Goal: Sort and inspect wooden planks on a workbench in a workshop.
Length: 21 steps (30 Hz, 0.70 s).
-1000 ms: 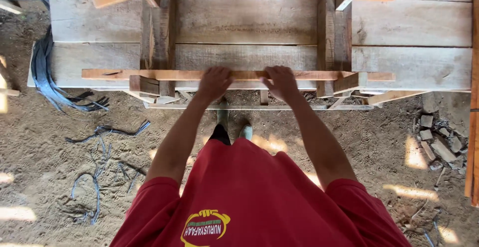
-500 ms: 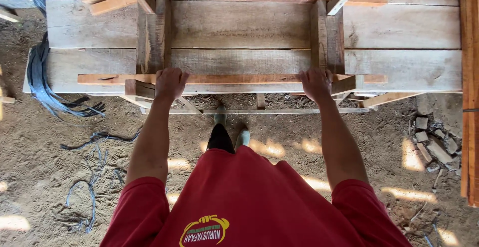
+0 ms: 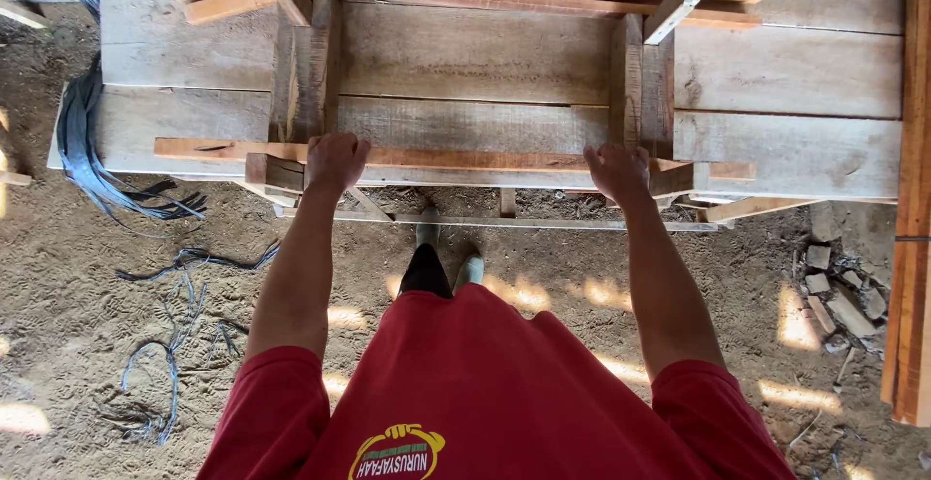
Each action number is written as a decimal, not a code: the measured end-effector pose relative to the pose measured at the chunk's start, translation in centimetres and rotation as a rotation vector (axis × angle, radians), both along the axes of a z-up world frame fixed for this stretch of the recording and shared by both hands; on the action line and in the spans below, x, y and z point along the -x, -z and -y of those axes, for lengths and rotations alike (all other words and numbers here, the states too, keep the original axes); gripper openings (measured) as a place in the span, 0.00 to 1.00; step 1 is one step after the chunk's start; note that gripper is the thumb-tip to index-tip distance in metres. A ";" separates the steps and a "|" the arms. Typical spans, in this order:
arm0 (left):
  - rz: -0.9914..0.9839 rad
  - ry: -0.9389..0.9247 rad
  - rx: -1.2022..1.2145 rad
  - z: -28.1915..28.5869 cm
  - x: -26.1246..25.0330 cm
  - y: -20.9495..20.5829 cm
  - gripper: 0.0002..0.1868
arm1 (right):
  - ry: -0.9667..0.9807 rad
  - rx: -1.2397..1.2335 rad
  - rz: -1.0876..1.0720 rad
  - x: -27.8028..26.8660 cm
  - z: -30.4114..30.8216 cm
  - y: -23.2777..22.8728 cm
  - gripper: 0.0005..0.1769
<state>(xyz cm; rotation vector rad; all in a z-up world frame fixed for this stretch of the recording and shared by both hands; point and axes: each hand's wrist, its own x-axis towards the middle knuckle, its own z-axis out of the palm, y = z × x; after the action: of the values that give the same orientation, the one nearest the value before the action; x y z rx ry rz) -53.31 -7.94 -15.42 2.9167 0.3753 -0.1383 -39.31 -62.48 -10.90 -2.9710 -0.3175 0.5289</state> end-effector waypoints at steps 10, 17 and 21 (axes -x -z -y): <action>-0.493 -0.081 0.197 -1.0 -5.6 -2.4 0.30 | 0.049 -0.065 -0.117 -7.5 -2.0 0.9 0.29; -0.335 0.009 0.230 -3.1 -12.8 -2.6 0.20 | -0.051 -0.153 -0.041 -14.0 -6.0 -1.3 0.28; -0.141 0.051 0.192 -5.0 -18.4 -2.0 0.17 | -0.158 -0.149 0.059 -18.9 -8.6 -2.2 0.25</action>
<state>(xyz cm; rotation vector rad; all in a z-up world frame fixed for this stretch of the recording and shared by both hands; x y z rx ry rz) -34.91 -2.91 -13.42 2.7351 0.2914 -0.3679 -20.46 -53.92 -8.74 -2.8362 -0.5740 0.4138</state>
